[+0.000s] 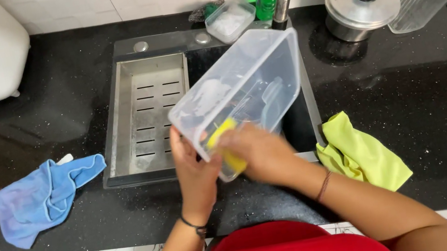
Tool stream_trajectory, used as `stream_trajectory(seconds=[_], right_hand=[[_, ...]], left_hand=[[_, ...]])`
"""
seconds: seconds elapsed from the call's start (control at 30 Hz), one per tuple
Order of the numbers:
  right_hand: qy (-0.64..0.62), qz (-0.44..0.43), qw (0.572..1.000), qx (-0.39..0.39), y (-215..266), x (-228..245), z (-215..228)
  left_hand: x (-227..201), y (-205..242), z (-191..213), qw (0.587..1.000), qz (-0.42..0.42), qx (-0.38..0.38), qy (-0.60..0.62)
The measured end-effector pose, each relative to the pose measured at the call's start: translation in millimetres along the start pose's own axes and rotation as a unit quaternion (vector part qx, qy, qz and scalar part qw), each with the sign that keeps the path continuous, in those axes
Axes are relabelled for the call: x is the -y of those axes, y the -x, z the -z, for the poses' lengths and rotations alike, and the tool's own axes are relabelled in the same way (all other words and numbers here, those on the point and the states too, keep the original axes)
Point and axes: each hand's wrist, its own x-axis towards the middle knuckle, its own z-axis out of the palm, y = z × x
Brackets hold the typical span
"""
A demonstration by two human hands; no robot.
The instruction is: Scrubbing plastic containers and kitchen utensils with a sponge and soapy water in a sink.
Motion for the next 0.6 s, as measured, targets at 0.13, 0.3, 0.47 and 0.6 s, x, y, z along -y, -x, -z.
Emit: stream_trajectory(seconds=[0.13,0.3,0.47,0.6], right_hand=[[0.085,0.005,0.996,-0.039,-4,-30,33],[0.123,0.012,0.99,-0.062,-1,2,18],[-0.051,0.076,0.996,-0.023,0,3,4],[0.083,0.049,0.992,-0.076,6,-42,19]], left_hand=[[-5,2,20,0.998,-0.031,0.004,-0.057],[-11,0,7,0.999,-0.019,0.023,-0.021],[-2,1,7,0.999,-0.004,0.037,-0.011],[-30,-5,18,0.997,-0.016,0.059,-0.055]])
